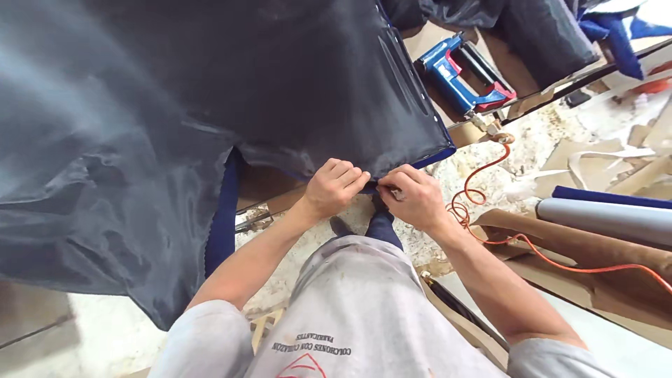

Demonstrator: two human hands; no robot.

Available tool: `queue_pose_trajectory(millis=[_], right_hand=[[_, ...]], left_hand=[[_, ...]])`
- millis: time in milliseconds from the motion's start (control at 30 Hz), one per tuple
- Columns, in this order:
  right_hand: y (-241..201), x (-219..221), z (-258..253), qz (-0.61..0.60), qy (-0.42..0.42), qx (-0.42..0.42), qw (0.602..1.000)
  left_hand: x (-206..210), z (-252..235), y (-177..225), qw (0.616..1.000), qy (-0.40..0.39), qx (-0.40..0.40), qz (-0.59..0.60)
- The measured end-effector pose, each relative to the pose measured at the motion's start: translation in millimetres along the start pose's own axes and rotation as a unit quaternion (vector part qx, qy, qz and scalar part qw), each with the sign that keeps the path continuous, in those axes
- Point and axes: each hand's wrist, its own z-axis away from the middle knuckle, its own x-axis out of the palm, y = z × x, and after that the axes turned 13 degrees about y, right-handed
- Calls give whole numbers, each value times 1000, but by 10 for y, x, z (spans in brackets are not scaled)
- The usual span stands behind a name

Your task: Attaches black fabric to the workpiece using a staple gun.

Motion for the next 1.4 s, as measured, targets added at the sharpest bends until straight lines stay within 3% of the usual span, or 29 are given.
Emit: queue_pose_trajectory(millis=[333,533,633,800,933,1400], right_hand=[[186,1,-36,-9,-33,-39,999],[228,131,106,-9,40,-64,997],[240,182,192,-18,61,-42,997],[278,153,155,-37,26,-1,999],[323,219,155,-61,70,-4,996],[130,299,320,-40,143,25,989]], left_hand=[[23,7,-63,1000,-11,-4,27],[64,9,-52,997,-35,-39,58],[63,-26,-61,998,-39,-20,53],[45,-57,-92,993,-42,-37,99],[38,-60,-121,989,-53,-46,127],[152,-199,-397,970,-75,70,222]])
